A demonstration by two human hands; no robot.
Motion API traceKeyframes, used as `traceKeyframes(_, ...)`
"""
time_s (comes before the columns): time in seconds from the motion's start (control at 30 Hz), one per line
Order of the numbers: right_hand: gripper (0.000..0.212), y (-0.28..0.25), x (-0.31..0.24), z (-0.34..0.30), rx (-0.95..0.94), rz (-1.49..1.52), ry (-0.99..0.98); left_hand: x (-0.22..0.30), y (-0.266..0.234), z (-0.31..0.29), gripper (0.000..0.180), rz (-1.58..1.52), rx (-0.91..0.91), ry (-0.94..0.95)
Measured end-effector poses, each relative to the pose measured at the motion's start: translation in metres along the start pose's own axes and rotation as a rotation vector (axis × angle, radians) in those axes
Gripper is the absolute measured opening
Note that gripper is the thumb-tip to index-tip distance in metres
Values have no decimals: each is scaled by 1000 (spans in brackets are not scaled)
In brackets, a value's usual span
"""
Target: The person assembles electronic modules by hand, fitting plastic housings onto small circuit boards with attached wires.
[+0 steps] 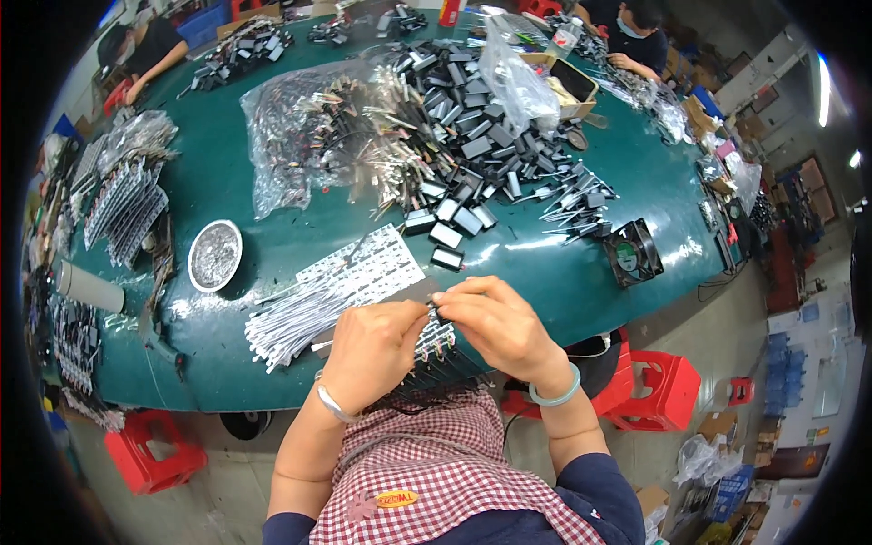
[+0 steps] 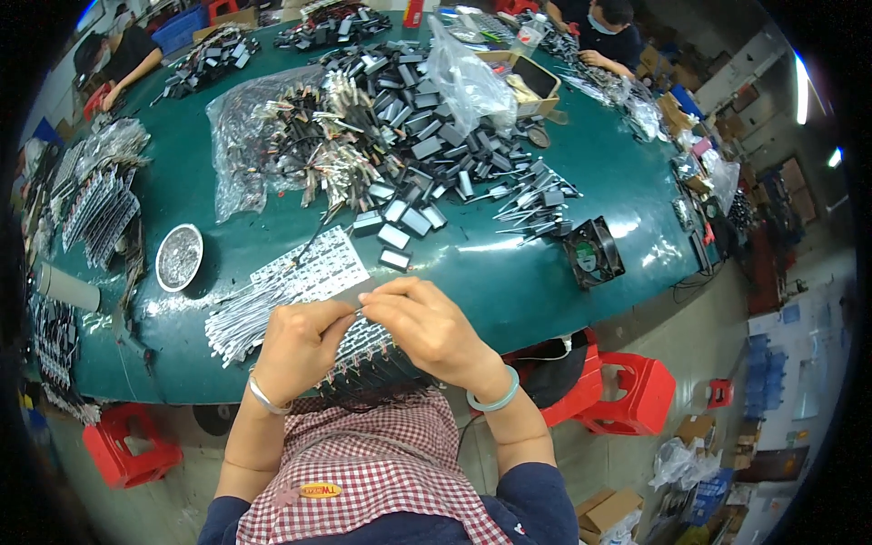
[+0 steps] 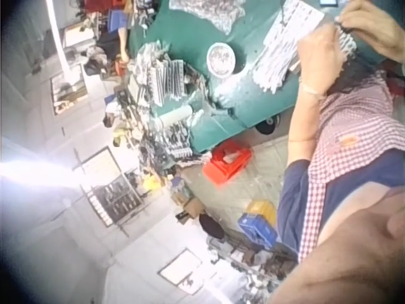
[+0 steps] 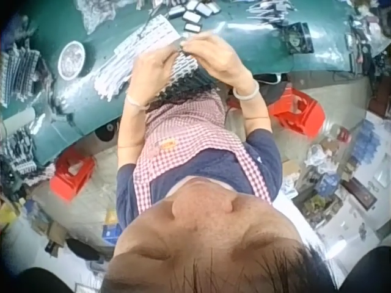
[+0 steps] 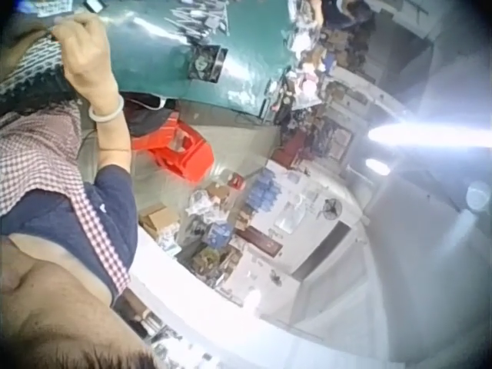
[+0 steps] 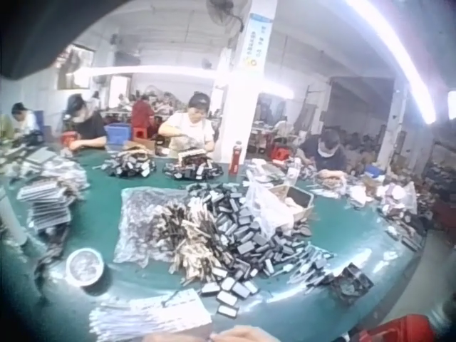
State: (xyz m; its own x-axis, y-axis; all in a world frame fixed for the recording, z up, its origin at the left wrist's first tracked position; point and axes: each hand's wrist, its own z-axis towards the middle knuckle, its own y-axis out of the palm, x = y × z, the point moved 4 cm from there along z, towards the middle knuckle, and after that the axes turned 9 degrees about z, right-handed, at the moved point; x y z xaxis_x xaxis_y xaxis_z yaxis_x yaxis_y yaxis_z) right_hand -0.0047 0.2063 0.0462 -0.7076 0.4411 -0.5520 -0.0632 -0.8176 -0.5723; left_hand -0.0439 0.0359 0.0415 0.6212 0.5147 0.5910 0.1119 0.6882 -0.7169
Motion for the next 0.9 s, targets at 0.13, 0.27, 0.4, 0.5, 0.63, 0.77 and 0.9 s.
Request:
traceKeyframes(0.13,29,3,-1,-2,-76,8,-22,-5,-1,-5,6,-92,-73,-98)
traceKeyframes(0.27,31,7,0,-6,-58,87,0,-7,0,-10,7,-126,-132,-184)
traceKeyframes(0.4,32,9,-3,-7,-67,89,-9,-8,3,-10,9,-151,-193,-215)
traceKeyframes(0.5,35,8,0,-9,-70,140,10,-13,7,-10,12,-202,-248,-273)
traceKeyframes(0.63,37,12,0,-7,-132,309,51,-28,16,-14,19,-379,-472,-404)
traceKeyframes(0.77,30,15,9,-4,-70,392,105,-38,18,-28,21,-558,-429,-559)
traceKeyframes(0.9,20,22,15,-11,-28,256,71,-31,22,-25,18,-585,-485,-564)
